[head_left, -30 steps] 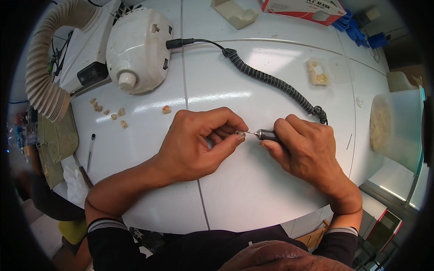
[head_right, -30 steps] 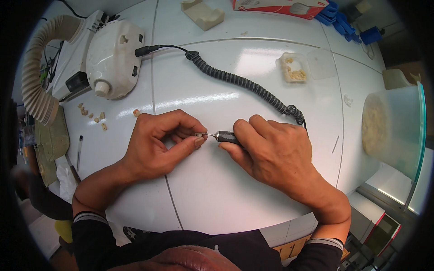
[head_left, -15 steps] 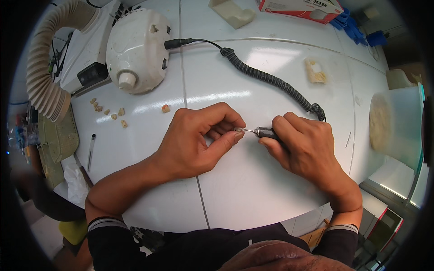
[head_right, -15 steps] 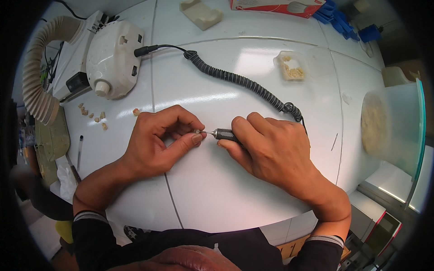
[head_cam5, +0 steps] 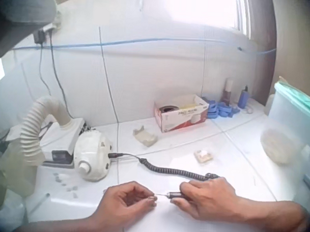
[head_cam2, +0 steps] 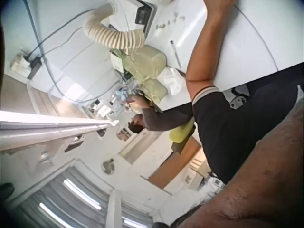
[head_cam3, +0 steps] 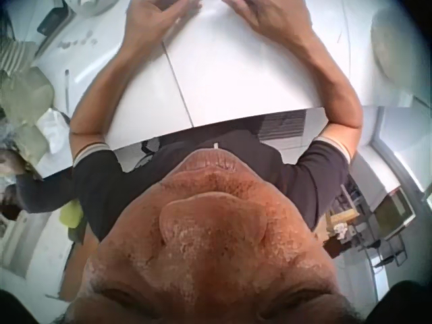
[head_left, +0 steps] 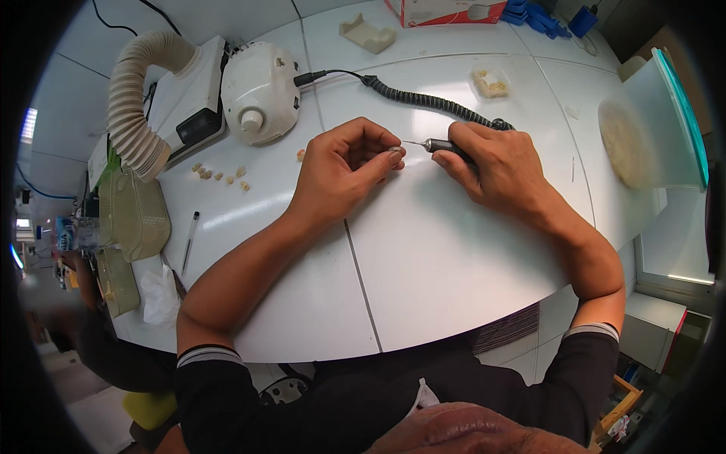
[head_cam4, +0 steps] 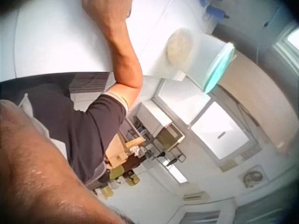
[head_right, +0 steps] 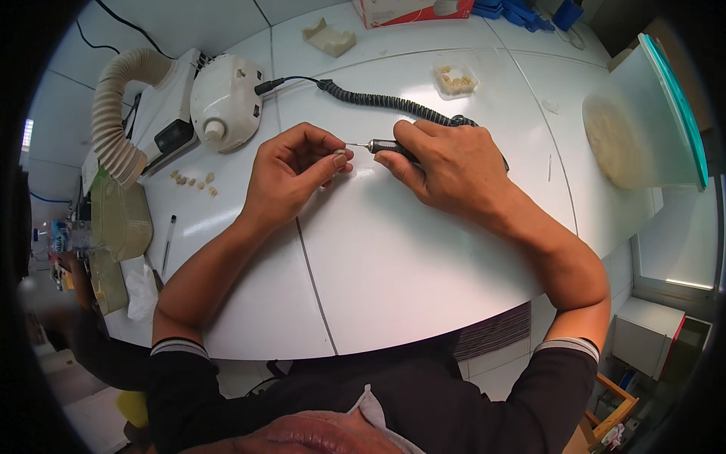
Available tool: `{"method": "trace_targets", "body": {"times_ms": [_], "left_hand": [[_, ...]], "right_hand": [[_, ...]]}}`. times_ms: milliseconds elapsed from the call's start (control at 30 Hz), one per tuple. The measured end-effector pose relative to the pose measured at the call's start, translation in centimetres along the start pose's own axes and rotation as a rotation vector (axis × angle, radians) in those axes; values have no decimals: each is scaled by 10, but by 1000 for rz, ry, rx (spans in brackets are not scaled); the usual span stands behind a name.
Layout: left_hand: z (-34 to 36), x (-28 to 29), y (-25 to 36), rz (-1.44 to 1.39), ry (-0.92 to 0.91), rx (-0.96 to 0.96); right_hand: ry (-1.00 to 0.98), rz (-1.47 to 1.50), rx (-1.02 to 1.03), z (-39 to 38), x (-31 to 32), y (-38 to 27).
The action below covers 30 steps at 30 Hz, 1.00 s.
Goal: The person uses a rotary tool to polish a small dental prosthetic, turning it over by hand to work on different sides of the object at a workbench.
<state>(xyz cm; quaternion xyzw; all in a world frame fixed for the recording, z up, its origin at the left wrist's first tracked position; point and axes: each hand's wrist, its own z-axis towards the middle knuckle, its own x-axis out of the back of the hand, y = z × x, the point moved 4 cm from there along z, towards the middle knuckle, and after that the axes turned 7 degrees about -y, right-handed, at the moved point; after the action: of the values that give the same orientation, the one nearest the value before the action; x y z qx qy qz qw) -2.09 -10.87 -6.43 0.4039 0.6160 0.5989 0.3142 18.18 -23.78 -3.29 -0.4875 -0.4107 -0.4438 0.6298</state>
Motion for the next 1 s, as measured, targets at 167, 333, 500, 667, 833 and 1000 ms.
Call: {"method": "trace_targets", "body": {"times_ms": [167,333,500,667,833,1000], "left_hand": [[-3,1,0,7,16,-31],[-2,2,2,31,39,-68],[2,4,-1,66,29,-131],[4,9,-5,57,14,-163],[4,6,1,19,10,-145],[3,4,2,91,46,-112]], "right_hand": [[57,-43,-24,0,-3,-1],[51,-48,-42,-2,-2,-7],[74,-68,-35,-3,-3,-7],[37,-56,-55,-1,-4,-7],[49,-39,-33,-3,-1,-5],[15,-4,-27,-3,2,-7]]}}
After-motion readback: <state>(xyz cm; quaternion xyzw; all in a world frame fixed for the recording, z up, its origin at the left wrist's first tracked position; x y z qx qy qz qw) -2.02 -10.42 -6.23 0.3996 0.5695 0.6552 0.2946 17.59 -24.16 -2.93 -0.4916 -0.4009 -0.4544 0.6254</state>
